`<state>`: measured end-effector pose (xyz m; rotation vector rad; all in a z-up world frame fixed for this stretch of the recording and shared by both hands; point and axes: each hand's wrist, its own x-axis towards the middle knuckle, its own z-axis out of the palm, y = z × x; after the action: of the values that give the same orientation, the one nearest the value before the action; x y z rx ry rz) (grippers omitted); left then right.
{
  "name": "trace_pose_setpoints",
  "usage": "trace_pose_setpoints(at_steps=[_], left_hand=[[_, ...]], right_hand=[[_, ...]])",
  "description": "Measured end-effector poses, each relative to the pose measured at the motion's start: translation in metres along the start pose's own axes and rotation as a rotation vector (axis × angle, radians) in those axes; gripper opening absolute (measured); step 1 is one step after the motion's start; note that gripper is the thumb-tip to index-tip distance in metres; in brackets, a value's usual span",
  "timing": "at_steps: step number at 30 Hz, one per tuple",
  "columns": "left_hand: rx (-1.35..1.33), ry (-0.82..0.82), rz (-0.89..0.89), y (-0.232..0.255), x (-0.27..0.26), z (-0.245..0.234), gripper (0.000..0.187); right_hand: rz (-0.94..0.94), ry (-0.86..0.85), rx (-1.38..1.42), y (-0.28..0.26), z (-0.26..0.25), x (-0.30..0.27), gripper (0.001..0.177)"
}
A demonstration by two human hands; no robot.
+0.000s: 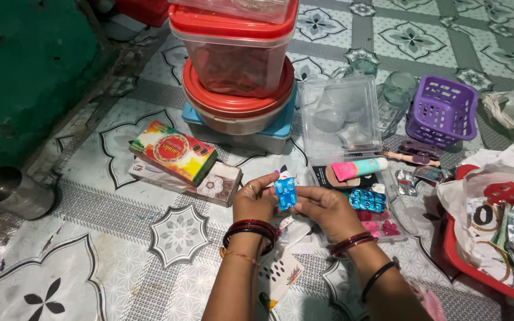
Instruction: The person organizes various small items on a patterned floor, including playing cards, hair accessories, and containers. They sort cards, place items into a purple basket, and arrange hair ties into a box.
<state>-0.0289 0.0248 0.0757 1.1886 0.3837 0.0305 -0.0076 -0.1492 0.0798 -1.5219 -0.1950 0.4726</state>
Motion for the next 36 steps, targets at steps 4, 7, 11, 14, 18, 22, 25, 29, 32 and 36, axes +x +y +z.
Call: trace_pose_setpoints(at_steps=[4, 7, 11, 14, 18, 22, 25, 29, 32, 36], left_hand=[[-0.037, 0.000, -0.031, -0.002, 0.002, 0.000, 0.044], [-0.052, 0.009, -0.028, -0.005, 0.005, -0.001, 0.045], [-0.037, 0.008, 0.006, -0.011, 0.009, -0.003, 0.050], [-0.025, -0.008, 0.057, -0.016, 0.010, -0.002, 0.053], [0.081, 0.017, 0.070, -0.014, 0.010, 0.004, 0.057], [0.017, 0.007, -0.024, -0.013, 0.003, 0.017, 0.056], [0.155, -0.020, -0.015, -0.016, -0.003, 0.023, 0.044], [0.288, -0.061, 0.133, -0.026, -0.006, 0.025, 0.040], [0.351, -0.038, 0.175, -0.028, -0.005, 0.023, 0.040], [0.617, 0.125, 0.220, -0.027, -0.005, 0.017, 0.035]], right_hand=[[-0.036, 0.007, -0.026, 0.003, 0.001, -0.001, 0.037], [-0.054, 0.004, -0.014, 0.007, 0.002, -0.001, 0.037], [-0.049, -0.009, 0.001, 0.008, 0.000, 0.000, 0.037], [-0.051, -0.013, 0.011, 0.006, 0.000, 0.002, 0.036], [0.015, 0.115, 0.093, 0.004, -0.001, -0.004, 0.038], [0.064, 0.340, 0.198, 0.005, -0.023, -0.028, 0.037], [0.042, 0.558, 0.502, 0.004, -0.060, -0.047, 0.027], [-0.401, 0.660, 0.966, 0.000, -0.114, -0.078, 0.012], [-0.415, 0.887, 1.323, -0.001, -0.126, -0.086, 0.023], [-0.284, 0.746, 1.033, 0.004, -0.091, -0.072, 0.025]])
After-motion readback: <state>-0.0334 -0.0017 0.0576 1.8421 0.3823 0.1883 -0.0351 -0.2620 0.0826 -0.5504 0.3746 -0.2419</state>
